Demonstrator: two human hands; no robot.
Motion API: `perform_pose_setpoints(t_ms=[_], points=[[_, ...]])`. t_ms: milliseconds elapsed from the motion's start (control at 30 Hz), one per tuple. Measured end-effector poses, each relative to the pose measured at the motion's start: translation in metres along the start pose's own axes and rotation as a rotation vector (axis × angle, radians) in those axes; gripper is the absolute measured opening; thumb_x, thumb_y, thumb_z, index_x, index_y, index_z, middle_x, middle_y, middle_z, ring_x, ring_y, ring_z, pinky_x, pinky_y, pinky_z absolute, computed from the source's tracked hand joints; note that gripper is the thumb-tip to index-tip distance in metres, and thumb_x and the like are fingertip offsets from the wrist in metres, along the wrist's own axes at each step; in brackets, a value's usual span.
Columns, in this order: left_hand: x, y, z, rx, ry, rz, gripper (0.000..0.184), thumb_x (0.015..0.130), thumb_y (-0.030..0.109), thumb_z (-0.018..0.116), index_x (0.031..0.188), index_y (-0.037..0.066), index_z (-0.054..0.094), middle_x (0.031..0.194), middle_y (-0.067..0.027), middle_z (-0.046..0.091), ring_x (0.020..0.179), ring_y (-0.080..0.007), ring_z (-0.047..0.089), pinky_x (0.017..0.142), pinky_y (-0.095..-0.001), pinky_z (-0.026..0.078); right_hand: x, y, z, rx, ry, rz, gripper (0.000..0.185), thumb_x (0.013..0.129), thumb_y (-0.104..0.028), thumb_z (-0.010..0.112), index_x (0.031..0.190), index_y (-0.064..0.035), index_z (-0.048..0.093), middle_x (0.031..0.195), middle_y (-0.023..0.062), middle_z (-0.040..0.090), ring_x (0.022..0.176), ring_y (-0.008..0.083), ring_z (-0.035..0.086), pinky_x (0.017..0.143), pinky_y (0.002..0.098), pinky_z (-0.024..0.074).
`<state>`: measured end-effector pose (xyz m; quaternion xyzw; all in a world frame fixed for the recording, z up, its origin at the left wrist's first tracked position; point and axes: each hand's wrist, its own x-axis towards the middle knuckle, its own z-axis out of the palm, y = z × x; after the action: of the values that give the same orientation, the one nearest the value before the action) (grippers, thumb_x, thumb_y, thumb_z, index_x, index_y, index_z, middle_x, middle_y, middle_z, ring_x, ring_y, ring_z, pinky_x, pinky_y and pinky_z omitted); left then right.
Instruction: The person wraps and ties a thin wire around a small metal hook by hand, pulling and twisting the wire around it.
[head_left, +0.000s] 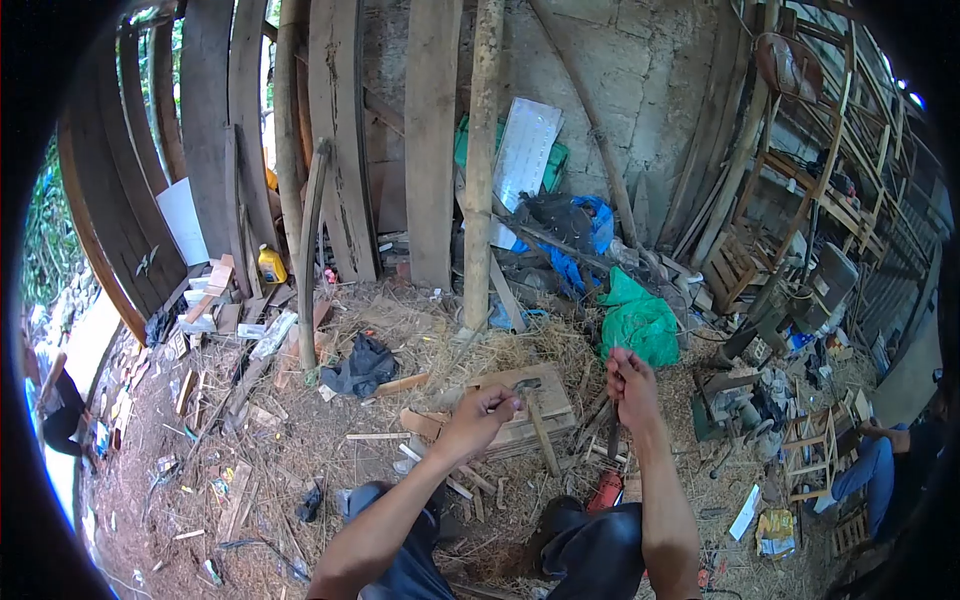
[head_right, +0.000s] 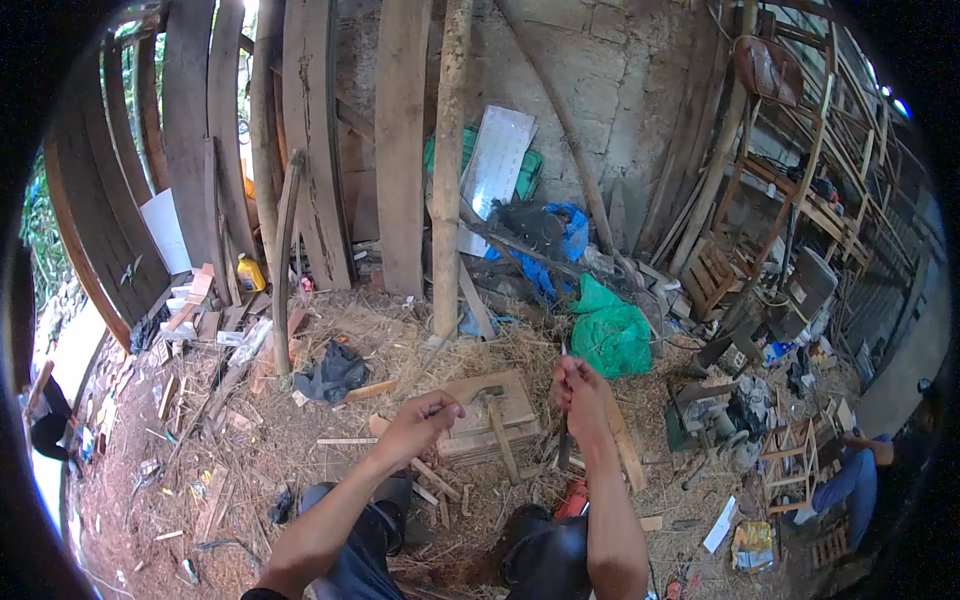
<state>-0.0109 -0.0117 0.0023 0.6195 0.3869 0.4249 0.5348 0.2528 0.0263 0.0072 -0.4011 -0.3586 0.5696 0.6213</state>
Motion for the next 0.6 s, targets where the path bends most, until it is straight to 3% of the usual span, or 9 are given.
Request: perform_pose_setpoints(t_ms=[67, 133, 233, 333, 533, 600], points=[[0.003, 0.001, -0.003, -0.037, 0.033, -0.048, 0.014, 0.092, 0.015, 0.054, 0.093, 0.002, 0.059, 0.079, 0.0018, 0.058, 0.069, -0.0038, 0.046, 0.061, -0.0206, 0.036, -0.014, 0.0, 0.016, -0.029, -0.035, -0.001, 0.015, 0.092, -0.019, 0.055, 0.098, -0.0056, 0.056, 0.07, -0.0014, 0.054, 0.05, 0.0025, 0.037, 0.043, 0.0187, 0.0275], [0.004, 0.007, 0.0, -0.051, 0.073, -0.023, 0.014, 0.092, 0.015, 0.053, 0.093, 0.003, 0.059, 0.079, 0.0027, 0.058, 0.066, -0.0034, 0.045, 0.058, -0.02, 0.036, -0.03, 0.005, 0.043, -0.312, -0.176, -0.019, 0.014, 0.091, -0.019, 0.056, 0.097, -0.0066, 0.055, 0.069, -0.0016, 0.054, 0.049, 0.002, 0.037, 0.043, 0.018, 0.0281], [0.011, -0.003, 0.006, 0.12, 0.138, 0.059, 0.015, 0.091, 0.014, 0.053, 0.093, 0.0, 0.06, 0.076, -0.0027, 0.064, 0.066, -0.0069, 0.054, 0.061, -0.0242, 0.041, -0.05, 0.009, 0.082, -0.323, -0.313, 0.057, 0.015, 0.092, -0.021, 0.054, 0.096, -0.0058, 0.056, 0.07, -0.001, 0.055, 0.048, 0.0025, 0.034, 0.041, 0.0193, 0.0253], [0.008, 0.008, 0.012, 0.001, 0.108, 0.133, 0.013, 0.09, 0.012, 0.054, 0.091, 0.0, 0.059, 0.073, -0.0048, 0.064, 0.065, -0.0071, 0.054, 0.059, -0.0244, 0.042, -0.043, 0.017, 0.082, -0.159, -0.383, 0.146, 0.016, 0.092, -0.021, 0.055, 0.096, -0.0059, 0.056, 0.07, -0.0015, 0.056, 0.048, 0.0023, 0.034, 0.042, 0.0185, 0.0248], [0.006, 0.011, 0.01, 0.145, 0.103, 0.139, 0.013, 0.089, 0.012, 0.056, 0.091, -0.001, 0.058, 0.071, -0.0088, 0.062, 0.063, -0.0093, 0.054, 0.059, -0.0272, 0.043, -0.033, 0.012, 0.072, -0.155, -0.41, 0.217, 0.017, 0.091, -0.021, 0.056, 0.097, -0.0051, 0.057, 0.07, -0.0019, 0.056, 0.047, 0.0013, 0.033, 0.043, 0.0177, 0.0241], [0.005, 0.011, 0.015, 0.175, 0.126, 0.155, 0.011, 0.09, 0.011, 0.055, 0.09, 0.0, 0.057, 0.067, -0.0032, 0.055, 0.061, -0.0062, 0.046, 0.054, -0.0249, 0.037, -0.03, 0.013, 0.07, -0.151, -0.401, 0.219, 0.017, 0.091, -0.021, 0.057, 0.098, -0.0047, 0.057, 0.07, -0.002, 0.056, 0.047, 0.0013, 0.033, 0.043, 0.0178, 0.0243]])
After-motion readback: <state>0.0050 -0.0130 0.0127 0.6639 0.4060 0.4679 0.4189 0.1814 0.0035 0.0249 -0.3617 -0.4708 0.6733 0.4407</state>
